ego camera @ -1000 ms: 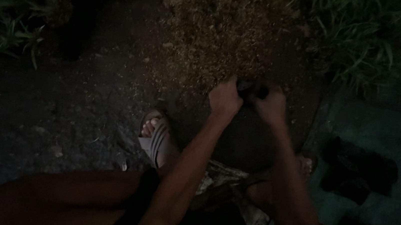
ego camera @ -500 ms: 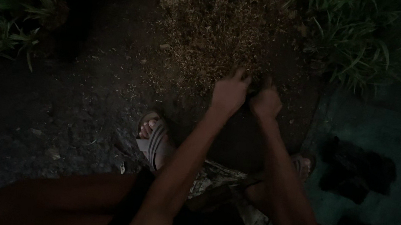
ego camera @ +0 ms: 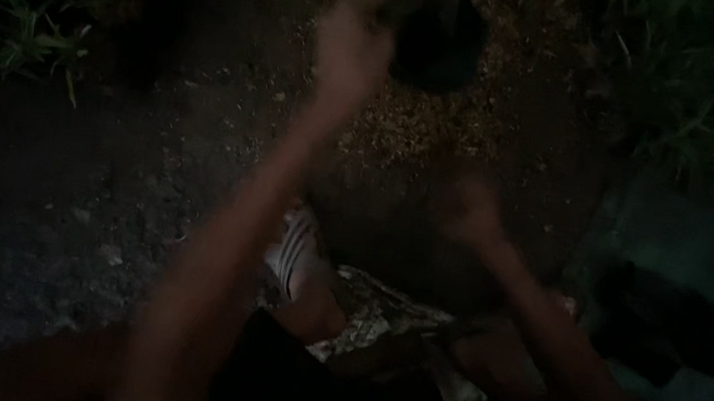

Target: The person plants small seedlings into a pile of soil or mulch by hand. They dig small holes, place each seedling, and cover the roots with soil, repeating the process for multiple plants.

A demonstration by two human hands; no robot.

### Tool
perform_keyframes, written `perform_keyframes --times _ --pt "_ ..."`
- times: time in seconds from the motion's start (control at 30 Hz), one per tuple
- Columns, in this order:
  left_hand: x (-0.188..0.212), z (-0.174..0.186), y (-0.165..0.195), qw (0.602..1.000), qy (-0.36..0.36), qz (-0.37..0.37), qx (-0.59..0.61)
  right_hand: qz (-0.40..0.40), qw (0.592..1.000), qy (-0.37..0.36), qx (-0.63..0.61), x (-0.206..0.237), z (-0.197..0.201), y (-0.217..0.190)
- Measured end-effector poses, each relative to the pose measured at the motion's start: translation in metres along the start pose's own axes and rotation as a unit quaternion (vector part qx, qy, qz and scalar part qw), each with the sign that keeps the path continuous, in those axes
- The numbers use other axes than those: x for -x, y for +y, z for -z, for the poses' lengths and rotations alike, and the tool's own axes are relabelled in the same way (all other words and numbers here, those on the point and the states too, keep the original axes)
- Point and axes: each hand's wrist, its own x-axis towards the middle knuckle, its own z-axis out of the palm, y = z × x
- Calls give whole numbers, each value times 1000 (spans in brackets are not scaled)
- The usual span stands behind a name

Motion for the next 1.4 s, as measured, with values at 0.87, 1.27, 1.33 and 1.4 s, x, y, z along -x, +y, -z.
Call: perform_keyframes --times 0.87,1.27,1.33,1.4 --pt "69 61 -135 948 72 305 -53 6 996 36 -79 -215 -114 -5" --pt "92 -6 -108 965 -42 255 -31 -25 998 -44 42 -130 -65 -45" --pt "82 -2 -104 954 -104 273 -66 8 992 -42 116 -130 -80 -45" --pt "76 2 -100 939 -170 269 -129 18 980 -60 186 -132 -93 -42"
